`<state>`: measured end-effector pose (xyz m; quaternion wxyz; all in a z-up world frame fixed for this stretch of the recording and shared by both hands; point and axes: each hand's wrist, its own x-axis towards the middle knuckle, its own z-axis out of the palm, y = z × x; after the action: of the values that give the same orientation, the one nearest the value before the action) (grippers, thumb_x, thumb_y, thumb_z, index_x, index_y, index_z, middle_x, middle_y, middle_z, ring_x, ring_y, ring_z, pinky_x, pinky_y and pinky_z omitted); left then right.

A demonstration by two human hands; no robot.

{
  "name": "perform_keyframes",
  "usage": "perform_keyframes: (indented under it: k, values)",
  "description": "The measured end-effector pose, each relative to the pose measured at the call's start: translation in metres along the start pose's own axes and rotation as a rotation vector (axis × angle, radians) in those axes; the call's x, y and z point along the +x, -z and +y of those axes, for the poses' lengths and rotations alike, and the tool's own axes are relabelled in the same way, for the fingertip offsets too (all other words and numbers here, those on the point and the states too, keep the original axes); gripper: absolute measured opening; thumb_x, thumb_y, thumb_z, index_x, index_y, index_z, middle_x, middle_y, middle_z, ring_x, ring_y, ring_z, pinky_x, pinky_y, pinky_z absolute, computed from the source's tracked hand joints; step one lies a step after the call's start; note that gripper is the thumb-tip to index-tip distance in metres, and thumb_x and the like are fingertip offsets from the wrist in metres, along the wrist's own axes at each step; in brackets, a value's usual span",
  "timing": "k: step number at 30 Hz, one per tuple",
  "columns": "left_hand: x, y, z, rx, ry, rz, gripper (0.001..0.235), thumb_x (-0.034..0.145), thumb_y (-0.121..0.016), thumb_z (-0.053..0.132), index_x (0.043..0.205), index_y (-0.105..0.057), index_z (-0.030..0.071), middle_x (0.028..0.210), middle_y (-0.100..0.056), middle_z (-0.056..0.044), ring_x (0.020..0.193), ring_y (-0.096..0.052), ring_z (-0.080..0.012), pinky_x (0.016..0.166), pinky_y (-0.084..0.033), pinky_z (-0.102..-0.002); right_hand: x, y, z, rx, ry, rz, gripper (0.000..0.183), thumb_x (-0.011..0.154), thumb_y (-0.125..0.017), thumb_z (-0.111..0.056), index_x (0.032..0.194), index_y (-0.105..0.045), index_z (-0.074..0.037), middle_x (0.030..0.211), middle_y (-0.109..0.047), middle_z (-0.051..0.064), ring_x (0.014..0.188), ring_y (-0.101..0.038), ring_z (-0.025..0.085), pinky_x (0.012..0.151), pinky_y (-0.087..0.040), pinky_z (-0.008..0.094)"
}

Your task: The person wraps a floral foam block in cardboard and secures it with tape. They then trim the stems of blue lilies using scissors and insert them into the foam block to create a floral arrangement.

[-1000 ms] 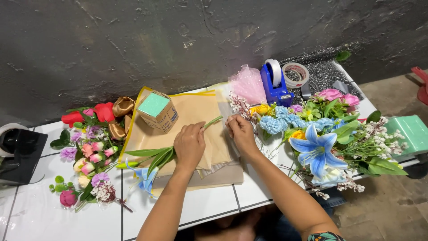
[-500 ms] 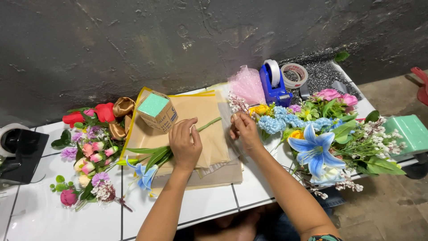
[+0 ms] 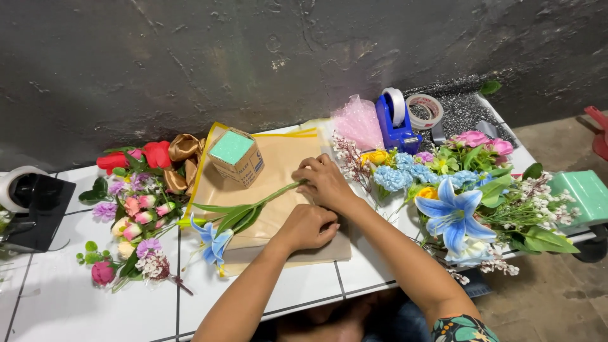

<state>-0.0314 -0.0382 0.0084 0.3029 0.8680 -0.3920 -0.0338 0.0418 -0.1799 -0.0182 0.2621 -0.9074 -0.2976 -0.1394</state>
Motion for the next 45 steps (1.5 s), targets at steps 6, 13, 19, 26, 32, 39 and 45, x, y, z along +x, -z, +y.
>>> perform_keyframes:
  k: [6, 13, 19, 26, 32, 39, 45]
  values:
    - [-0.001, 0.005, -0.001, -0.18, 0.051, 0.033, 0.021, 0.091, -0.059, 0.027, 0.074, -0.062, 0.014, 0.055, -0.06, -0.006, 0.053, -0.058, -0.0225, 0.055, -0.05, -0.032, 0.001, 0.014, 0.008, 0.386, -0.121, 0.233, 0.009, 0.095, -0.072, -0.026, 0.1, -0.075, -0.019, 0.082, -0.075, -0.001, 0.082, -0.07, 0.023, 0.082, -0.052, 0.036]
    - [0.009, -0.003, -0.023, -0.463, 0.224, 0.502, 0.014, 0.095, -0.069, 0.023, 0.107, -0.076, 0.019, 0.075, -0.074, -0.003, 0.066, -0.066, -0.0155, 0.061, -0.053, -0.028, -0.013, 0.0, 0.024, 0.803, -0.447, 0.446, 0.012, 0.103, -0.064, -0.016, 0.108, -0.072, -0.009, 0.067, -0.065, 0.002, 0.057, -0.059, 0.01, 0.058, -0.051, 0.026]
    - [0.01, 0.013, -0.014, -0.557, 0.337, 0.686, 0.026, 0.096, -0.07, 0.013, 0.121, -0.074, 0.011, 0.1, -0.075, -0.008, 0.095, -0.071, -0.0177, 0.08, -0.059, -0.028, -0.009, -0.007, 0.019, 1.223, -0.58, 0.394, 0.018, 0.101, -0.067, -0.016, 0.113, -0.064, -0.003, 0.077, -0.069, 0.008, 0.065, -0.07, 0.013, 0.061, -0.058, 0.022]
    - [0.011, 0.018, -0.004, -0.567, 0.383, 0.637, 0.04, 0.094, -0.072, 0.012, 0.133, -0.066, 0.007, 0.111, -0.072, -0.014, 0.104, -0.071, -0.0256, 0.089, -0.059, -0.035, -0.008, -0.015, 0.031, 1.403, -0.63, 0.356, 0.017, 0.099, -0.068, -0.013, 0.111, -0.064, -0.004, 0.087, -0.075, 0.011, 0.076, -0.076, 0.015, 0.07, -0.063, 0.025]
    - [0.012, 0.029, 0.004, -0.547, 0.553, 0.46, 0.057, 0.092, -0.073, 0.027, 0.143, -0.054, 0.013, 0.119, -0.073, -0.012, 0.112, -0.07, -0.029, 0.099, -0.055, -0.047, -0.006, -0.018, 0.027, 1.496, -0.616, 0.38, 0.013, 0.097, -0.072, -0.016, 0.106, -0.069, -0.007, 0.098, -0.074, 0.009, 0.09, -0.073, 0.016, 0.079, -0.062, 0.028]
    - [0.016, 0.018, -0.01, -0.561, 0.649, 0.38, 0.028, 0.095, -0.063, 0.016, 0.122, -0.069, 0.018, 0.11, -0.078, -0.007, 0.108, -0.072, -0.0292, 0.095, -0.055, -0.047, -0.008, 0.006, -0.004, 1.145, -0.589, 0.289, 0.019, 0.089, -0.082, -0.017, 0.106, -0.077, -0.008, 0.09, -0.072, 0.003, 0.083, -0.065, 0.008, 0.074, -0.059, 0.024]
    - [0.015, 0.026, -0.004, -0.444, 0.697, 0.345, 0.025, 0.093, -0.062, 0.018, 0.117, -0.069, 0.024, 0.109, -0.079, 0.0, 0.108, -0.072, -0.0247, 0.094, -0.054, -0.045, -0.004, 0.012, 0.002, 0.958, -0.471, 0.331, 0.025, 0.09, -0.082, -0.019, 0.114, -0.079, -0.012, 0.093, -0.075, 0.002, 0.085, -0.066, 0.006, 0.072, -0.058, 0.023]
